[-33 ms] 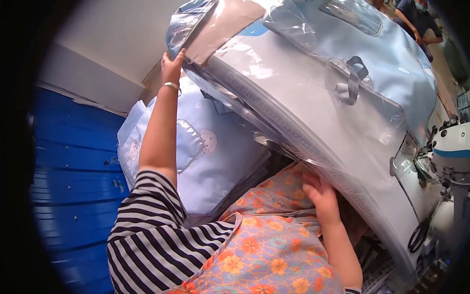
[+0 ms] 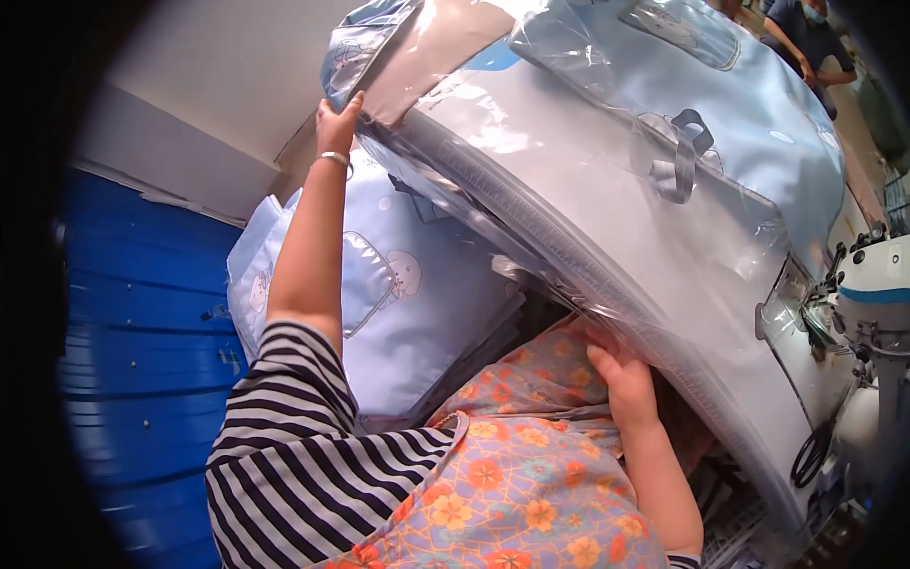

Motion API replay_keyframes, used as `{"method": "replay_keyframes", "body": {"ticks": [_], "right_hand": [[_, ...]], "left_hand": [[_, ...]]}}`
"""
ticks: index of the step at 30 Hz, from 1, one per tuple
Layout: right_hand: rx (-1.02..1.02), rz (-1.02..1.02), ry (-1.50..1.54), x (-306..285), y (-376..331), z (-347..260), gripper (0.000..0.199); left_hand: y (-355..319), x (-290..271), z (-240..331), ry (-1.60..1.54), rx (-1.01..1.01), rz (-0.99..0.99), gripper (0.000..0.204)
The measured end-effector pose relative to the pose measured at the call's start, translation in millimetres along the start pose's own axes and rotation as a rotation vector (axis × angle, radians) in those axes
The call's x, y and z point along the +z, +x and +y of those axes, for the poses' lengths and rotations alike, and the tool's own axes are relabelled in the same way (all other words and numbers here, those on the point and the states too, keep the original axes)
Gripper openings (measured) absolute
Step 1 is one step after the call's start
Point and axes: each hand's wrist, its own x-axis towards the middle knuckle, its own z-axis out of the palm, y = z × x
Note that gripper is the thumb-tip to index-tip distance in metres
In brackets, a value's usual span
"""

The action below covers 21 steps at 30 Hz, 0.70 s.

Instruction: Sewing and trimming soft goods using an industrial sewing machine.

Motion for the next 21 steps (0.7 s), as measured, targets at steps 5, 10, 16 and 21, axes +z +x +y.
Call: {"method": "replay_keyframes", "body": {"ticks": [5, 10, 16, 21], "right_hand": [[0.095, 0.123, 0.157, 13.8, 0.9, -13.1, 0.027], [0.105, 0.094, 0.227, 13.6, -4.7, -15.8, 0.027], [0.099, 0.098, 0.235, 22.7, 7.8, -10.2, 0.041], [0.127, 0.17, 0.261, 27.8, 4.9, -16.5, 0.052]], "left_hand": [[53.2, 33.7, -19.8, 0.097, -0.276, -0.138, 0.108], [102.3, 56.2, -71.9, -0.061, -0.49, -0.168, 0.075], [125.0, 54.1, -98.6, 0.205, -0.214, -0.186, 0.064], [103.5, 36.9, -84.6, 0.17, -0.178, -0.145, 0.061]]}}
